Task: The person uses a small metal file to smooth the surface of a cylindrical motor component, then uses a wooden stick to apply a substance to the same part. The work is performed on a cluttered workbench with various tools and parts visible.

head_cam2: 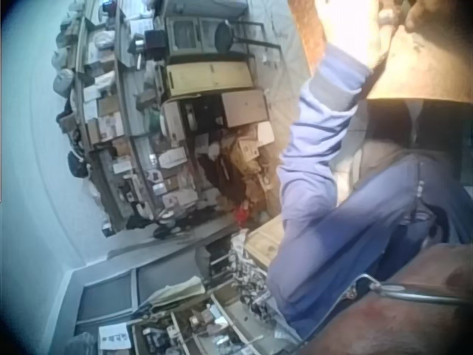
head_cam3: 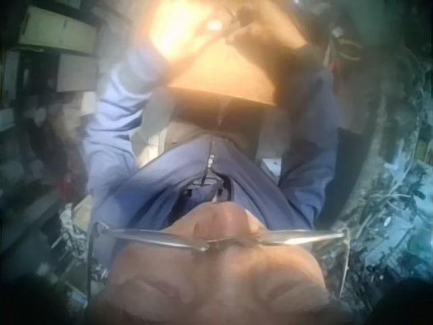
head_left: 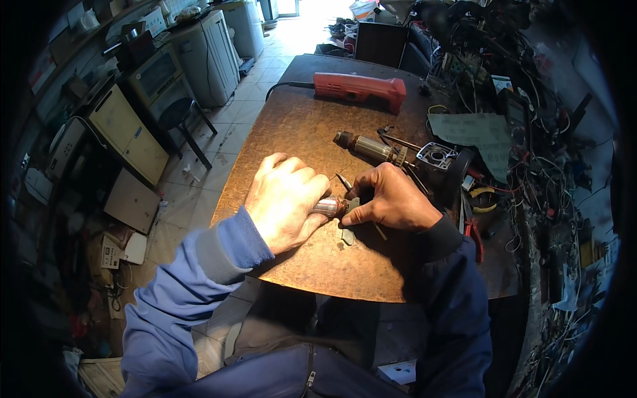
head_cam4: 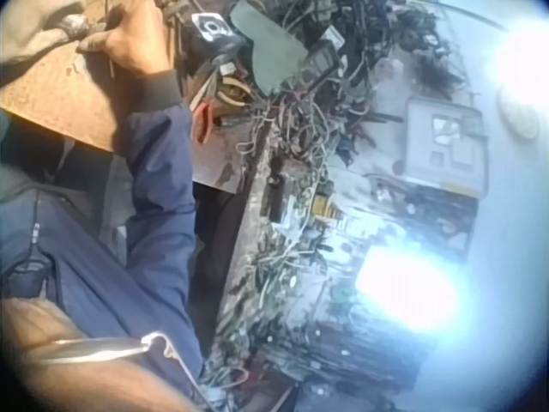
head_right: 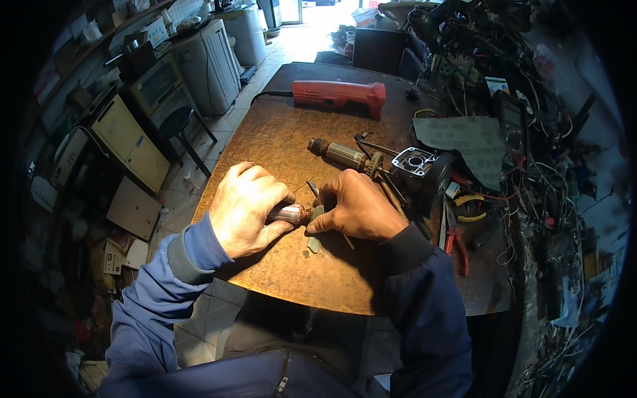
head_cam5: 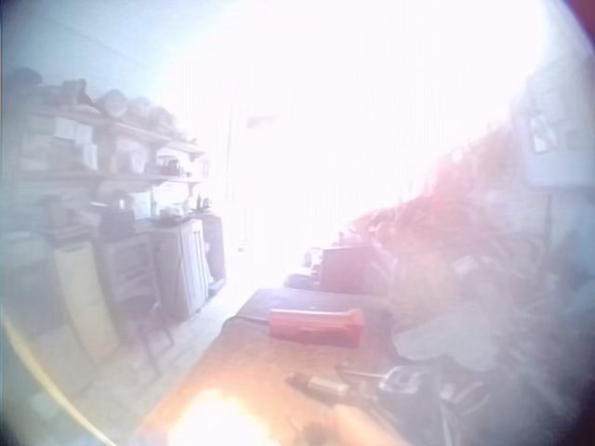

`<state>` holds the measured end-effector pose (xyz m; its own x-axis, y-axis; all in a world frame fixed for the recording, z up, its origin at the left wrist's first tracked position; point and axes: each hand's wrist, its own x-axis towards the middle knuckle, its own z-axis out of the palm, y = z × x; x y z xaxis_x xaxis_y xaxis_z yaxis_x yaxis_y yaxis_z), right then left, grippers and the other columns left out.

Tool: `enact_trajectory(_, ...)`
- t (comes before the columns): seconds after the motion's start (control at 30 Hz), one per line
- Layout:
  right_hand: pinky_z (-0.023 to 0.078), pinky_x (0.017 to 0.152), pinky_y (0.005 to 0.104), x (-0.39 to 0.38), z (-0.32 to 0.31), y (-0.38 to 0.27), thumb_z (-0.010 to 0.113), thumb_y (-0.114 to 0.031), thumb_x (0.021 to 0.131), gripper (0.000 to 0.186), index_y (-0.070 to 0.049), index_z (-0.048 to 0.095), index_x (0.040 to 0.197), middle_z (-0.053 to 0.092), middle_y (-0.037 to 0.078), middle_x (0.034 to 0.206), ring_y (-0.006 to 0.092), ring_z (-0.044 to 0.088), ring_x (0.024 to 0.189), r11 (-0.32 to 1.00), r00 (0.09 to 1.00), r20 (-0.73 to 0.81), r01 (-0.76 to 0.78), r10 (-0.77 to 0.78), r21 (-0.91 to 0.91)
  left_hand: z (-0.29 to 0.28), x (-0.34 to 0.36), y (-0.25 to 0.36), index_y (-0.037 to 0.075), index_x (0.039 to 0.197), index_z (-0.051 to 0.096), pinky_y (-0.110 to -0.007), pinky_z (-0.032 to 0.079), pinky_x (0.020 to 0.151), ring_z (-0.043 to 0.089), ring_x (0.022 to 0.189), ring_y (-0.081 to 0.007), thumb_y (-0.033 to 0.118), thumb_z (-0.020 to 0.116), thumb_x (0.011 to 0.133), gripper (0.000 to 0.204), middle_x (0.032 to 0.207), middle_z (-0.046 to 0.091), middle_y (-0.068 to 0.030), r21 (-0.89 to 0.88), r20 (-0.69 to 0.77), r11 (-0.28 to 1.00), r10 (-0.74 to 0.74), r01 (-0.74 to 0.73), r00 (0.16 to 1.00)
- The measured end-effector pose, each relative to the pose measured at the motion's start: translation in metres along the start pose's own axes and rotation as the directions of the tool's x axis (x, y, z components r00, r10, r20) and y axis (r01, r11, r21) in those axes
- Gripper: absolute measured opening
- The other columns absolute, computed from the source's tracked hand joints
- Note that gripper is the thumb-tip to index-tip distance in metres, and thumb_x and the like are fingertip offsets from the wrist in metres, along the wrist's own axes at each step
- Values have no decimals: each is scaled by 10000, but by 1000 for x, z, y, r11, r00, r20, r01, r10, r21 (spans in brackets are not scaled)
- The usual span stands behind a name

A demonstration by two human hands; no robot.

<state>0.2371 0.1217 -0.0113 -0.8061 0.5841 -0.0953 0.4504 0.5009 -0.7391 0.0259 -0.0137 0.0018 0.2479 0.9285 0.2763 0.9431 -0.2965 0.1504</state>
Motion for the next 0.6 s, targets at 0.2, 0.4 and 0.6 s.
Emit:
enact_trajectory(0.2,550,700,436,-2,-2,-9,1026,-239,730,417,50,805,932,741,197,765,276,727,726,1000,1000,5,-20,20,10,14,-3,-15,80,1134,779,-515,465,1061,679,1186,-313,377,876,864,413,1157,776,-113,118,-154,975,205,-188,967)
enact_trajectory(0.4,552,702,437,-1,1,-8,1028,-247,726,426,54,805,929,736,203,760,282,723,721,999,1000,-20,-12,11,-47,-2,-2,-1,63,1144,777,-514,466,1069,676,1182,-325,379,808,931,382,1153,775,-115,20,-21,999,51,-51,998)
enact_trajectory(0.6,544,691,433,0,0,-4,1028,-256,726,438,62,792,911,723,203,743,286,712,707,1000,1000,-3,11,-11,-26,14,-3,-11,77,1073,768,-509,471,1063,680,1090,-327,335,877,843,363,973,725,-98,104,-148,985,153,-139,977)
